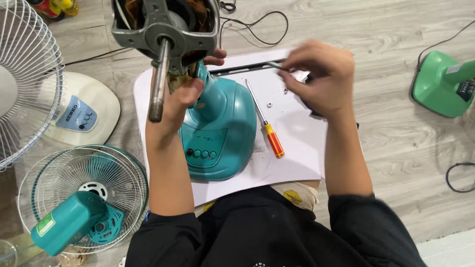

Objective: Disassemble a fan motor housing using a screwdriver and clean internal parts.

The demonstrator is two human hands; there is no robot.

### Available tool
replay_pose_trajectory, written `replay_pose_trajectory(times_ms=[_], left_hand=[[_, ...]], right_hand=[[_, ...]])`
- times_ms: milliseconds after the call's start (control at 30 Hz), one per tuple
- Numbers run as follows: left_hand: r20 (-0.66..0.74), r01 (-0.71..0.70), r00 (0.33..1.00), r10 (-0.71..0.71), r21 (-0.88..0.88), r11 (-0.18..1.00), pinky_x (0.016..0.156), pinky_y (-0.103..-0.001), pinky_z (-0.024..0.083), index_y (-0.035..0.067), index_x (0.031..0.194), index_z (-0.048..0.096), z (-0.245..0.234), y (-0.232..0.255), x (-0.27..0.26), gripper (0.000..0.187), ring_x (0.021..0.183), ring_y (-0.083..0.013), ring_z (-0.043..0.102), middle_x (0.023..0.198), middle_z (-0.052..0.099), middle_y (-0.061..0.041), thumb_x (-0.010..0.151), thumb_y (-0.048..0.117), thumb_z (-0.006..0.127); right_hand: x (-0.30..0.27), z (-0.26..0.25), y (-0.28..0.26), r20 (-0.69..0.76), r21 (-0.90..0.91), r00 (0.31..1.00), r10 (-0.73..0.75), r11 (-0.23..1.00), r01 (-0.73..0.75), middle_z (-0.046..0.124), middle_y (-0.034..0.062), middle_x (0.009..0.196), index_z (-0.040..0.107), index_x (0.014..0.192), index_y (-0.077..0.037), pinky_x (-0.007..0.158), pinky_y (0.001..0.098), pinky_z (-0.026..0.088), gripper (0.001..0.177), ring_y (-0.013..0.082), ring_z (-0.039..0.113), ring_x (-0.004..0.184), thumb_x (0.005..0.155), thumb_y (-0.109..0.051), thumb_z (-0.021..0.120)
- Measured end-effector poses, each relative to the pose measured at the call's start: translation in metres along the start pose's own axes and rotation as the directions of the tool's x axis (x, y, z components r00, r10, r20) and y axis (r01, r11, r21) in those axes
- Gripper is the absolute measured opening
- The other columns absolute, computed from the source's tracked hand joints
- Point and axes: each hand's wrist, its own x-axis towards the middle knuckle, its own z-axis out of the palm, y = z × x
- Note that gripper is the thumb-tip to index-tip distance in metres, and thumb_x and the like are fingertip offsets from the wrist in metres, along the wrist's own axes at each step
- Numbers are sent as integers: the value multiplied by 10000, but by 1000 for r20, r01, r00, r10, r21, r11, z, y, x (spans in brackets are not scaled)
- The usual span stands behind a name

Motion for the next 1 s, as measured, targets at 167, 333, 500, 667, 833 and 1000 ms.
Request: replay_pose_trajectory(times_ms=[167, 333, 500, 667, 833, 1000], left_hand=[[30, 17, 999, -18, 33, 999, 1020, -459, 567, 74, 1422, 495, -4, -5, 3, 584, 1189, -304, 629, 1281, 617, -138, 905, 326, 595], [13, 63, 998, -62, -15, 998, 1013, -443, 559, 55, 1444, 473, -1, 1, -1, 563, 1211, -305, 612, 1287, 612, -167, 926, 250, 575], [-85, 157, 984, -155, 12, 988, 921, -391, 568, 22, 1375, 524, 4, 7, 0, 675, 1009, -273, 625, 1213, 655, -195, 829, 403, 632], [-17, 135, 991, -135, 20, 991, 968, -405, 550, 43, 1401, 494, -4, -1, 0, 625, 1075, -277, 606, 1262, 623, -181, 881, 368, 610], [8, 43, 999, -43, -23, 999, 998, -446, 577, 75, 1452, 470, -2, -4, -2, 630, 1227, -291, 621, 1305, 613, -117, 909, 337, 651], [-131, 159, 979, -157, 3, 987, 866, -305, 521, -5, 1282, 575, 1, -4, -7, 624, 1002, -202, 631, 1127, 667, -134, 836, 416, 688]], right_hand=[[-82, 5, 61, 19, -358, 943, 332, 883, -303, 672, 41, 724, 770, 900, -15, 551, 237, 466, 123, 113, 553, 583, 808, 16, 845], [-126, 22, 71, 11, -445, 881, 473, 791, -419, 713, 92, 804, 776, 913, 25, 577, 247, 540, 132, 142, 627, 614, 802, -22, 832], [-128, 30, 72, -121, -400, 878, 464, 786, -470, 637, 76, 934, 753, 940, 21, 571, 229, 464, 166, 113, 496, 627, 805, -2, 845], [-106, 50, 49, -148, -383, 913, 379, 829, -407, 519, 140, 1156, 680, 1165, -23, 670, 292, 537, 376, 186, 541, 813, 822, -50, 831], [-41, 74, -21, -54, 48, 980, 190, 981, -187, 277, 206, 1599, 179, 1646, -141, 1067, 436, 549, 1147, 351, 531, 1329, 770, -373, 881], [32, 84, -43, -69, 447, 995, -66, 890, 90, 145, 25, 1866, 44, 1744, -392, 1516, 612, 430, 1468, 336, 339, 1758, 628, -383, 999]])
